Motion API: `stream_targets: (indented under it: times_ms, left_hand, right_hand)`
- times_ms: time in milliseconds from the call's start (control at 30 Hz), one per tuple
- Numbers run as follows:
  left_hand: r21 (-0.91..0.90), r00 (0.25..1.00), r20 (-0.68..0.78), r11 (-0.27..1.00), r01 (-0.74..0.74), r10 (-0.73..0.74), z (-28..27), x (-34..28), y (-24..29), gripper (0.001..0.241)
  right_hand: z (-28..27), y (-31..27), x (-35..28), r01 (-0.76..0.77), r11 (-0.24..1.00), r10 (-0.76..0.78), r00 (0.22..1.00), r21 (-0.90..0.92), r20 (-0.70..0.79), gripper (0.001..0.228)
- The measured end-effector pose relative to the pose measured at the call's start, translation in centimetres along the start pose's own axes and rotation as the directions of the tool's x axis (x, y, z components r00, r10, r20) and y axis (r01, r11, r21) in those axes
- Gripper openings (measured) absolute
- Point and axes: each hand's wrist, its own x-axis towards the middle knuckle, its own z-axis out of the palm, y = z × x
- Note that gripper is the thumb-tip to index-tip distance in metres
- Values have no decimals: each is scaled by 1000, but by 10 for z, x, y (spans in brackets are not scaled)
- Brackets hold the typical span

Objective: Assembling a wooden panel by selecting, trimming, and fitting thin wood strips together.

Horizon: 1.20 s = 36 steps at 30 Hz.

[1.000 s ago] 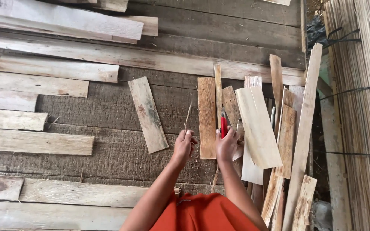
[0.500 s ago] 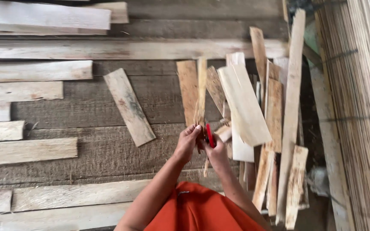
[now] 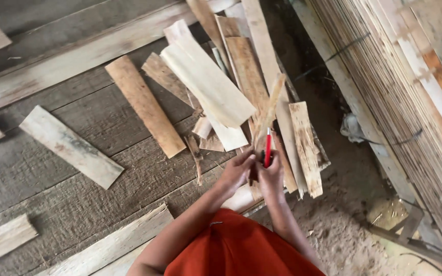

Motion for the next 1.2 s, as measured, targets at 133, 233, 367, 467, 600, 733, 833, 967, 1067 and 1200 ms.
stream_targets:
  times_ms: [133, 233, 367, 467, 600, 733, 833, 967, 1067, 1200]
  left_hand:
    - [200, 994, 103, 977, -68, 48, 24, 7, -22, 43]
    - [310, 972, 102, 922, -235, 213, 18, 20, -36, 49]
    - [89, 977, -70, 977, -194, 200, -6, 46, -43, 34]
    - [-43, 954, -240, 980, -194, 178, -26, 42, -17, 33]
    - [-127, 921, -362, 972, -200, 142, -62, 50, 0, 32]
    - [-207, 887, -426, 935, -288, 179, -87, 85, -17, 31]
    - [-184, 868, -446, 927, -327, 218, -100, 100, -29, 36]
    - [-166, 851, -481, 931, -324, 211, -103, 106, -31, 32]
    - [-185, 857, -477, 930, -318, 198, -107, 116, -34, 30]
    - [-273, 877, -449, 907, -320, 174, -109, 113, -25, 31]
  right_hand:
    - [-22, 54, 22, 14, 999, -18, 994, -44, -105, 47]
    - [-22, 67, 29, 305, 880, -408, 877, -365, -252, 49]
    - [16, 63, 38, 357, 914, -385, 913, -191, -134, 26]
    - [75, 71, 55, 456, 864, -471, 882, -215, -24, 29]
    - [92, 24, 70, 625, 716, -610, 777, -310, 158, 32]
    - [127, 10, 118, 632, 389, -755, 636, -671, 161, 52]
    - [130, -6, 128, 602, 404, -718, 676, -689, 169, 46]
    - [126, -22, 125, 568, 463, -645, 743, -680, 181, 30]
    - [124, -33, 120, 619, 424, -792, 608, -661, 61, 20]
    - [109, -59, 95, 589, 401, -906, 368, -701, -209, 22]
